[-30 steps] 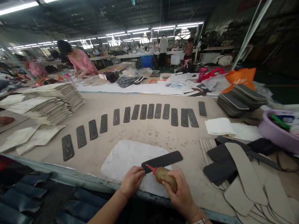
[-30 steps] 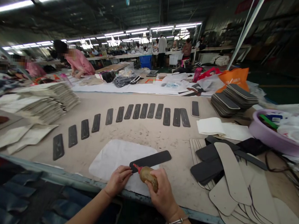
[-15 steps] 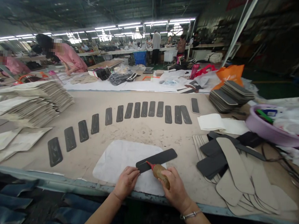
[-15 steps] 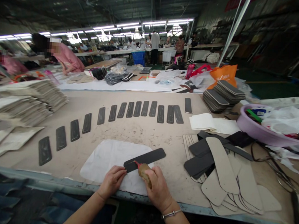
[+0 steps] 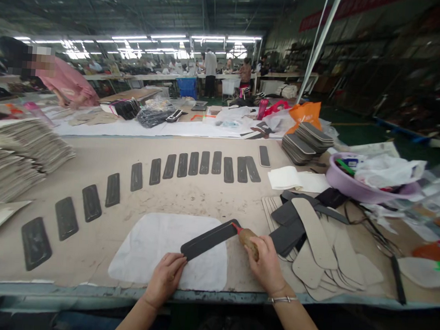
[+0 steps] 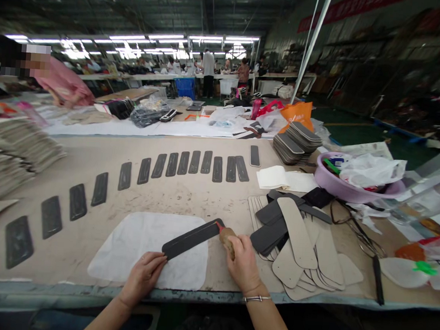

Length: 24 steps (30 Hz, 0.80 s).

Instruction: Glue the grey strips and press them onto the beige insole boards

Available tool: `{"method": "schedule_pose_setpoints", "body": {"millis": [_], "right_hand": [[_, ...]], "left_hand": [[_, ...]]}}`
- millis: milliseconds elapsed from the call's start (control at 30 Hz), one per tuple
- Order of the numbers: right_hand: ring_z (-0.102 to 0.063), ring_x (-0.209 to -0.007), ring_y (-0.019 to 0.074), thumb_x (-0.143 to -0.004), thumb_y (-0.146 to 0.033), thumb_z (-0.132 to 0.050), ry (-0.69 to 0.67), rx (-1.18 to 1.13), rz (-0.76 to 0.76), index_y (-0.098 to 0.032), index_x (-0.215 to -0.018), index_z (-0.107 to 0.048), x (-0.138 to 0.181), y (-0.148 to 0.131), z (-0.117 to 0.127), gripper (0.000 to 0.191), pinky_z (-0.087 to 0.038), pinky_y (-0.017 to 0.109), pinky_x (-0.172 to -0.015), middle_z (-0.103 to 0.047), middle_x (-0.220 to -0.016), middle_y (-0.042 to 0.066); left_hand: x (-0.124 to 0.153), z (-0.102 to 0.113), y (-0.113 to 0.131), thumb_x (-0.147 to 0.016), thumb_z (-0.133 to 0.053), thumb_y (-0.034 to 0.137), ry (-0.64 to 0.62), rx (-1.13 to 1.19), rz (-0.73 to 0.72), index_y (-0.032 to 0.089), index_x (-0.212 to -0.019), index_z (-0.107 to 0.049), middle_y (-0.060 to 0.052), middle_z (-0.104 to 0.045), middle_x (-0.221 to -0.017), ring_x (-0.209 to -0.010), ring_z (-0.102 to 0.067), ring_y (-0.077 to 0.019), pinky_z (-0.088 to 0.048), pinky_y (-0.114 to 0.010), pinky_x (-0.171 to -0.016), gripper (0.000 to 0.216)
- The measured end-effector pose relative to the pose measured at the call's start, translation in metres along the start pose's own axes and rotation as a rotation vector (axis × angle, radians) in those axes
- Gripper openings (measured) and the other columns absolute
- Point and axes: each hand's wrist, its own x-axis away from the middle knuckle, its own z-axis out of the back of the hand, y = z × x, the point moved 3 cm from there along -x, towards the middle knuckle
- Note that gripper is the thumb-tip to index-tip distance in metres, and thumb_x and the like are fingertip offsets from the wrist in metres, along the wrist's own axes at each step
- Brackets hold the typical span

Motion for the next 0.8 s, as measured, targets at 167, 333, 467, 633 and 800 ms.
{"method": "schedule_pose_setpoints", "body": {"millis": [167,333,467,633,800], "right_hand": [[-0.049,-0.089,0.0245,-0.083,-0.021,-0.052,0.047,-0.021,0.015,-0.020,-0.105,-0.049,-0.001,-0.012,-0.004,0.022,-0.048,0.044,-0.078,-0.046,-0.094,0.009],[-0.048,-0.091,0.0232,-0.083,-0.018,-0.051,-0.066,-0.257,0.088,-0.021,-0.108,-0.045,0.008,-0.056,-0.025,0.026,-0.048,0.043,-0.078,-0.046,-0.095,0.008],[-0.048,-0.089,0.0215,-0.083,-0.013,-0.050,-0.191,-0.390,0.122,-0.021,-0.109,-0.044,0.015,-0.083,-0.047,0.028,-0.049,0.040,-0.077,-0.043,-0.096,0.008],[-0.047,-0.087,0.0205,-0.083,-0.012,-0.049,-0.231,-0.399,0.142,-0.020,-0.109,-0.045,0.019,-0.089,-0.058,0.028,-0.049,0.039,-0.077,-0.043,-0.096,0.008],[-0.048,-0.090,0.0221,-0.083,-0.015,-0.051,-0.096,-0.244,0.094,-0.019,-0.107,-0.047,0.016,-0.052,-0.037,0.025,-0.048,0.041,-0.078,-0.046,-0.096,0.009]], "left_hand": [[0.002,-0.001,-0.001,-0.087,-0.048,0.020,-0.006,0.001,0.013,0.021,-0.096,-0.065,-0.006,-0.063,-0.094,-0.089,-0.059,-0.0168,-0.053,-0.032,-0.081,0.019],[0.002,0.000,0.001,-0.087,-0.048,0.018,-0.030,0.016,0.029,0.020,-0.098,-0.064,-0.006,-0.062,-0.094,-0.089,-0.058,-0.0165,-0.052,-0.031,-0.081,0.019],[0.001,0.002,0.004,-0.086,-0.049,0.017,-0.040,0.000,0.034,0.020,-0.096,-0.064,-0.006,-0.062,-0.093,-0.088,-0.057,-0.0163,-0.051,-0.030,-0.080,0.018],[0.000,0.001,0.004,-0.086,-0.050,0.017,-0.036,-0.002,0.031,0.020,-0.095,-0.064,-0.006,-0.062,-0.092,-0.087,-0.056,-0.0161,-0.051,-0.030,-0.079,0.017],[0.001,0.000,0.001,-0.086,-0.049,0.017,-0.027,0.028,0.024,0.020,-0.097,-0.063,-0.007,-0.061,-0.093,-0.088,-0.056,-0.0171,-0.051,-0.032,-0.079,0.018]]}}
